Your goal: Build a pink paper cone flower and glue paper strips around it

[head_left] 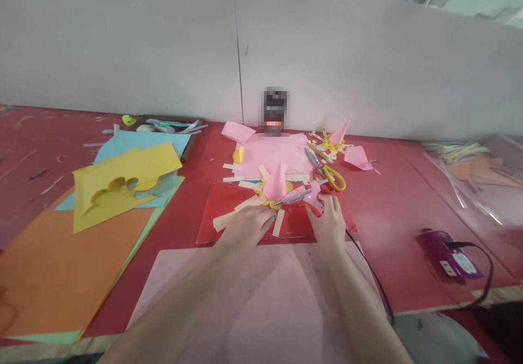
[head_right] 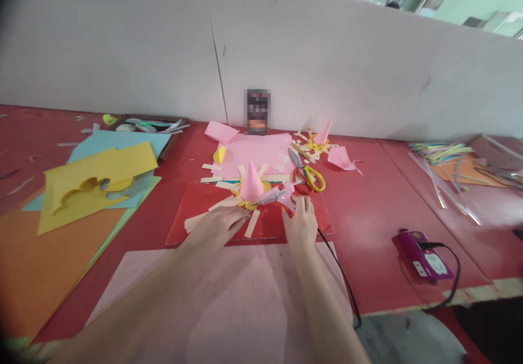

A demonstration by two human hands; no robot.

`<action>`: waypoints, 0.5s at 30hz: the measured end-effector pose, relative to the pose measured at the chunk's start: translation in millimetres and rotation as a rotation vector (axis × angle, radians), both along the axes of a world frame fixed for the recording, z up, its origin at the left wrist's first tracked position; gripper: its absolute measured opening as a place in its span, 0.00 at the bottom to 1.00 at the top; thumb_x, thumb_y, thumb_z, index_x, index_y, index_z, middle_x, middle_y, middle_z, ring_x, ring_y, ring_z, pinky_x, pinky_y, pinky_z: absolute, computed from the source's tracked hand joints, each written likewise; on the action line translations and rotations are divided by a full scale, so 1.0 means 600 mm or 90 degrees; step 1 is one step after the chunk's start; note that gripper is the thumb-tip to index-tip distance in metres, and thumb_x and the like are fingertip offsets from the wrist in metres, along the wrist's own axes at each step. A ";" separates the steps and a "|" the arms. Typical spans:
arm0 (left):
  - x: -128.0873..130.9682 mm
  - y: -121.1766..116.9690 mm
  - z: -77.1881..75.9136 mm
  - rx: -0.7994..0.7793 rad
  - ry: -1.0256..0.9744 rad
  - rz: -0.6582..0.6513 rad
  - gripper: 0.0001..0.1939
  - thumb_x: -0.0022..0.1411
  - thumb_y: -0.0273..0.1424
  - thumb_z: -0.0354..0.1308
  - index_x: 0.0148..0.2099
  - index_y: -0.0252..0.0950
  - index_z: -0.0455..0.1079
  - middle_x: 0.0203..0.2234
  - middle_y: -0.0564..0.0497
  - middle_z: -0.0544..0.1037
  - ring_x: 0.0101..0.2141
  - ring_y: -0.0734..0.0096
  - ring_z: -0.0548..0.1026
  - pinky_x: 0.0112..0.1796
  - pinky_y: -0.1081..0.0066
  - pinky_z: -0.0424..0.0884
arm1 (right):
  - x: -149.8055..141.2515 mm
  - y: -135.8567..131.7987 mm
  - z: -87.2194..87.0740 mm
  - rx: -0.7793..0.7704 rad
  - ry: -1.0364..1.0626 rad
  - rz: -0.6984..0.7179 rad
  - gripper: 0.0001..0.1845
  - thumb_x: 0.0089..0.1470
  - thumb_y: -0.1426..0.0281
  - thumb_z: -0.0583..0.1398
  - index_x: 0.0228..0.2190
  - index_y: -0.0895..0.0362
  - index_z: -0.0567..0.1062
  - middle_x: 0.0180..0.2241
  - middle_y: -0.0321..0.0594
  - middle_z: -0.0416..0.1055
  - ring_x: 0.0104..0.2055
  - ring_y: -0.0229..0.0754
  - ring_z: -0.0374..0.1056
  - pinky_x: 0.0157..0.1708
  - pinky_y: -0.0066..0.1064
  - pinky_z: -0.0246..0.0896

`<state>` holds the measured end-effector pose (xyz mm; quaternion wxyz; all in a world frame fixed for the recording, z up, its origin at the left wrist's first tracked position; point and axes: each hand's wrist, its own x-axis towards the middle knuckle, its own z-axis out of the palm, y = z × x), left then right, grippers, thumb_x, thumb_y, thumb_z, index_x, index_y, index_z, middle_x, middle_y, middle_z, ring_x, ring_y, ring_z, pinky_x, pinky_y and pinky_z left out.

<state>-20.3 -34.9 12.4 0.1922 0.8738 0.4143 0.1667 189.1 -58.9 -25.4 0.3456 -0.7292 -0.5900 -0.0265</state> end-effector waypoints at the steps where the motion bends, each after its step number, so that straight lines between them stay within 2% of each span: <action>1: 0.000 0.000 -0.001 0.001 -0.002 0.000 0.15 0.65 0.33 0.43 0.37 0.39 0.71 0.30 0.50 0.76 0.35 0.68 0.73 0.37 0.69 0.67 | 0.000 0.000 0.000 -0.001 -0.001 -0.001 0.12 0.49 0.65 0.56 0.38 0.54 0.65 0.39 0.41 0.67 0.41 0.44 0.64 0.33 0.33 0.60; 15: -0.002 0.000 0.000 -0.010 -0.024 0.002 0.16 0.65 0.35 0.43 0.37 0.39 0.71 0.30 0.51 0.76 0.35 0.68 0.73 0.37 0.68 0.68 | -0.001 0.000 0.002 0.011 -0.013 -0.005 0.12 0.50 0.66 0.55 0.38 0.54 0.66 0.40 0.41 0.67 0.42 0.44 0.64 0.34 0.33 0.61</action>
